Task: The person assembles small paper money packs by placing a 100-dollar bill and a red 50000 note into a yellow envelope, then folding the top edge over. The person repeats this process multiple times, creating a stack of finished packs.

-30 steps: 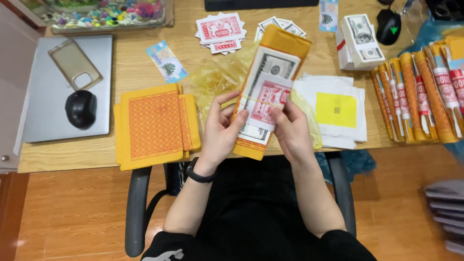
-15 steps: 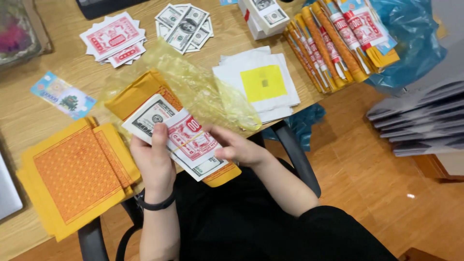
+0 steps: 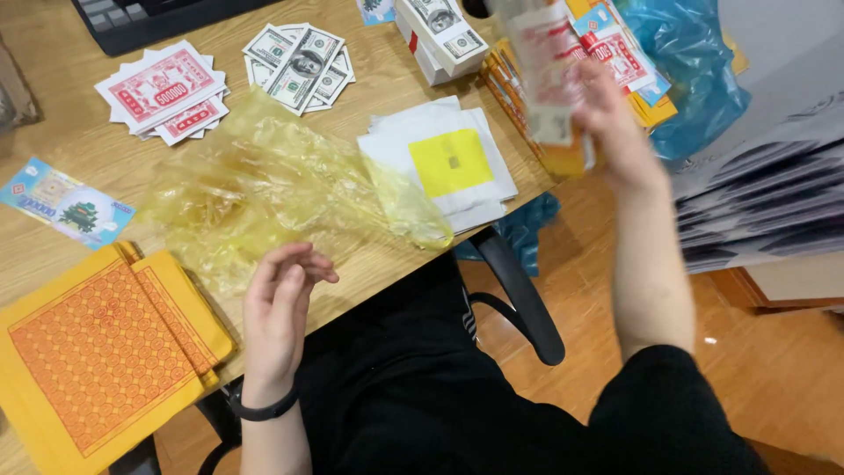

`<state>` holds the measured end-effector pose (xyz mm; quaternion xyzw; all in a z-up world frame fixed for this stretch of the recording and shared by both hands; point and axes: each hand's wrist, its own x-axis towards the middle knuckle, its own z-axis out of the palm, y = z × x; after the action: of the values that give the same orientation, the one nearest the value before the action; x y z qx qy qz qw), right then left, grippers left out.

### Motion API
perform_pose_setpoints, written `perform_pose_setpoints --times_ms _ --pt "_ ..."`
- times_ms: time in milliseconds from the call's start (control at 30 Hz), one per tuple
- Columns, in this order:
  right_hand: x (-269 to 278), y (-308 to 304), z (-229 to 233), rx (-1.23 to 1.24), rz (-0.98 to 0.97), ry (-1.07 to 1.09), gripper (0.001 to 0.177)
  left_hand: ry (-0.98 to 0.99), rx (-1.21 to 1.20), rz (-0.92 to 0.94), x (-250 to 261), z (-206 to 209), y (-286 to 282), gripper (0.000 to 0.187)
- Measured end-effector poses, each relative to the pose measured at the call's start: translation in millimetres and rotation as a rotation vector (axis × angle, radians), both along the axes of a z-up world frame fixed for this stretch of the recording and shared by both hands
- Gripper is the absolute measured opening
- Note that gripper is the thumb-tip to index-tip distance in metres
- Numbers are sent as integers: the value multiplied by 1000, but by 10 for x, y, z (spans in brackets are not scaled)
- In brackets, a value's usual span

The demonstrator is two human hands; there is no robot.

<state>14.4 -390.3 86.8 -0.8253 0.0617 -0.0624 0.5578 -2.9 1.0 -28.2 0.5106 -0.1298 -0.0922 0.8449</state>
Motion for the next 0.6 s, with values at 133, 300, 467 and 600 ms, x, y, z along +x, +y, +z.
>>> perform_pose_setpoints --times_ms 133,300,467,600 --pt "-11 -1213 92 -423 -168 -143 41 158 -114 62 -101 -211 91 18" --pt "21 -1741 13 -872 -182 -156 52 180 -118 66 -138 -236 104 17" --pt "59 -1671 -154 -936 -123 -46 51 181 -109 94 -153 -239 123 14" --pt "99 -2150 -464 -892 8 -190 25 141 -17 176 -169 -269 155 14"
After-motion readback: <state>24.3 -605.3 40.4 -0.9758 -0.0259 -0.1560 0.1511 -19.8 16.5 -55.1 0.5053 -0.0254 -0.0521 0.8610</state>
